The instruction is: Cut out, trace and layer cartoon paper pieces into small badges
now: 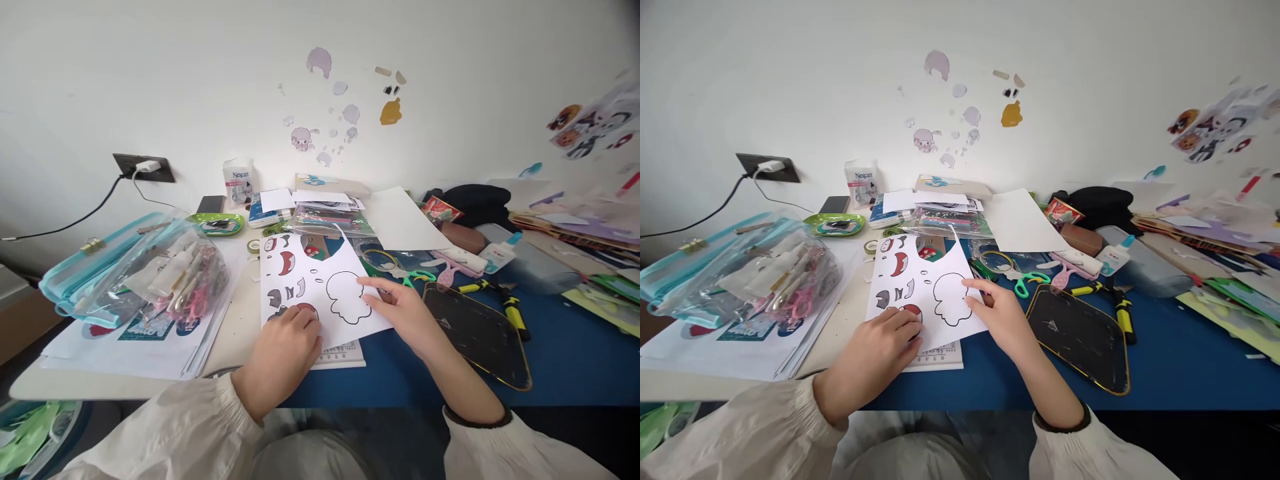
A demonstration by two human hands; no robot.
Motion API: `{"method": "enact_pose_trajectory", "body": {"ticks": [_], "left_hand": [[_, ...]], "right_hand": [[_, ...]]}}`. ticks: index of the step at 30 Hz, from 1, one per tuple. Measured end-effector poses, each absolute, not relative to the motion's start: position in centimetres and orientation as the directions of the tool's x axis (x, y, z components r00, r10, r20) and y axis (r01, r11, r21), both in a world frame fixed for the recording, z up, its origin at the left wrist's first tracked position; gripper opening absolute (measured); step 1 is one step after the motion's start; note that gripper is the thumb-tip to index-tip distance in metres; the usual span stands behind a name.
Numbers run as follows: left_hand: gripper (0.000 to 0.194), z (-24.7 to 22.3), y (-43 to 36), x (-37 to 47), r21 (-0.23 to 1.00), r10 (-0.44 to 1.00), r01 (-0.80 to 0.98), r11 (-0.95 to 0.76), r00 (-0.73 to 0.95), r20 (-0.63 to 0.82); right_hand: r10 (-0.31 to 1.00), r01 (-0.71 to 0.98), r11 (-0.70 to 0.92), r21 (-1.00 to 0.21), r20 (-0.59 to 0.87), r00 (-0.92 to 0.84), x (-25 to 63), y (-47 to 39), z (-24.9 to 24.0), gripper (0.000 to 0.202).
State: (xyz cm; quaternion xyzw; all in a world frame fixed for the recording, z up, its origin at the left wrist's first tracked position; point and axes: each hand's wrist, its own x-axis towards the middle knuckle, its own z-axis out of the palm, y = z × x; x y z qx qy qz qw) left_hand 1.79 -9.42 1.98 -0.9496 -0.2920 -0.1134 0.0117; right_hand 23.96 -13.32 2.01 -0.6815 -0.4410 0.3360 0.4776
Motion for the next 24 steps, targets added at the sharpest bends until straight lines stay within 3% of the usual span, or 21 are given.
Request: {"method": "enact_pose_trajectory", "body": {"ticks": [7,16,24], "left_hand": [[0.019,0.9,-10.0,2.5,-0.031,0.594,0.614,-0.789,0.774,0.219],[0.012,1.4,-9.9,2.7,-0.036,0.588,0.616,-0.787,0.766,0.259],[0.019,1.2,-10.1,3.0,-0.001,0.581,0.609,-0.793,0.756,0.3]], "right_hand": [[0.936,0.319,-0.102,-0.942,0.017,0.351,24.2,-13.1,1.6,0.038],[0.942,0.348,-0.095,-0.933,0.029,0.335,24.6,-13.1,1.6,0.038],[0.938,0.348,-0.102,-0.932,0.026,0.344,24.9,-12.9,1.2,0.039]]}}
